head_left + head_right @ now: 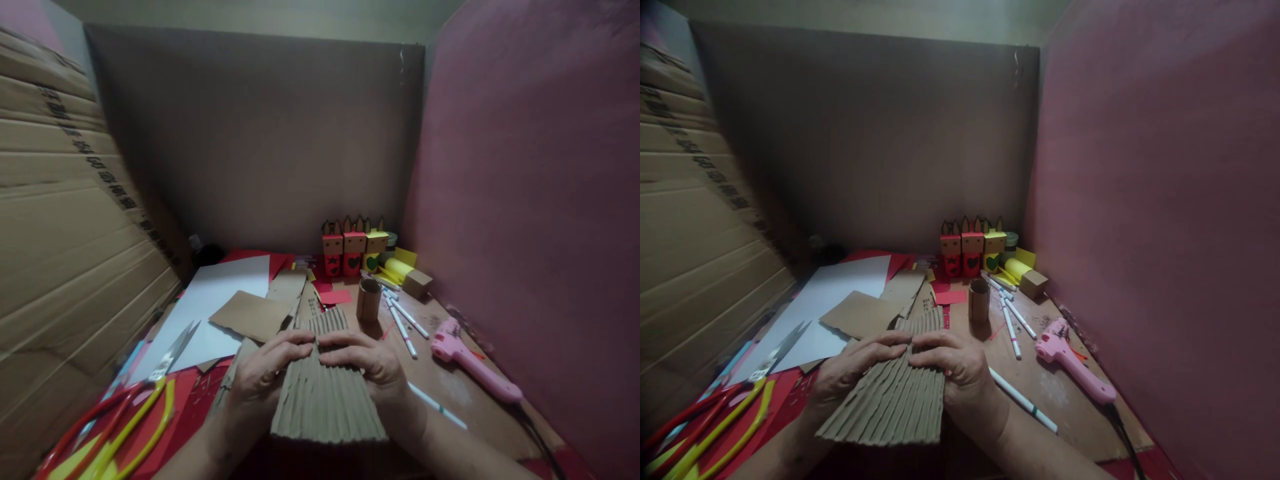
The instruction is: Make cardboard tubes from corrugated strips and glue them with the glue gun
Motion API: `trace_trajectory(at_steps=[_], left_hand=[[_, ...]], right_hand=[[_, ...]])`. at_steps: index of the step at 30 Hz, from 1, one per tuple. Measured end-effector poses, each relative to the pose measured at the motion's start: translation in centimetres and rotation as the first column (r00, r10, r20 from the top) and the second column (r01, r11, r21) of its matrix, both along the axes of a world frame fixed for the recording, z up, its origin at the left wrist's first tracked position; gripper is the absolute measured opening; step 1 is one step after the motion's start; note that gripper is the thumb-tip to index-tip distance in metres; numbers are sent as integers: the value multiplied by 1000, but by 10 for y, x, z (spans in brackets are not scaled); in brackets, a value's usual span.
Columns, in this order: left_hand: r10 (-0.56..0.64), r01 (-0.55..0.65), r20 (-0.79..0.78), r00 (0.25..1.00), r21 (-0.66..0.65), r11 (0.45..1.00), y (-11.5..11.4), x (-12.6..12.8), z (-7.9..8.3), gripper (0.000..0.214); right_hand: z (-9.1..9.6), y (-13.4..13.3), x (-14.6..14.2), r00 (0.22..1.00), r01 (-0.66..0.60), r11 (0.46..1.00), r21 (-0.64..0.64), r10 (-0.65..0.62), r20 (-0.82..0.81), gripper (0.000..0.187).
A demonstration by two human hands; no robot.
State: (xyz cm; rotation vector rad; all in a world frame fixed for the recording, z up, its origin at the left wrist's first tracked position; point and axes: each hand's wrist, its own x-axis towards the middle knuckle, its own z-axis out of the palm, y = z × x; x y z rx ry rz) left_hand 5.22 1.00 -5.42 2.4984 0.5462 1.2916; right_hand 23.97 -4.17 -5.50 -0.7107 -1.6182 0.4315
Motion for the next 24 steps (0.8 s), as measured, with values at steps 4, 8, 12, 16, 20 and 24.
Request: trace_trajectory(at_steps=[4, 8, 12, 16, 20, 24], left_hand=[[-21, 21, -27, 999, -17, 1000, -1, 7, 1, 30], [-9, 8, -26, 1000, -9, 1000, 1, 6, -2, 25], [36, -36, 4, 999, -23, 999, 4, -2, -5, 25], [-8, 8, 1, 1000, -28, 1000, 5, -3, -4, 28], [-30, 28, -23, 999, -63, 998, 2, 1, -4, 39], [-33, 36, 47, 998, -61, 998, 2, 2, -6, 28]], right_hand=[[5, -2, 2, 998, 66, 998, 17, -66, 1, 12], [7, -3, 1, 997, 76, 996, 39, -76, 7, 12], [3, 0, 0, 1000, 25, 999, 24, -25, -2, 20], [-4, 2, 3, 998, 35, 999, 6, -35, -58, 28], [-5, 1, 6, 996, 83, 996, 14, -82, -46, 31], [0, -1, 5, 999, 44, 999, 29, -44, -24, 31]])
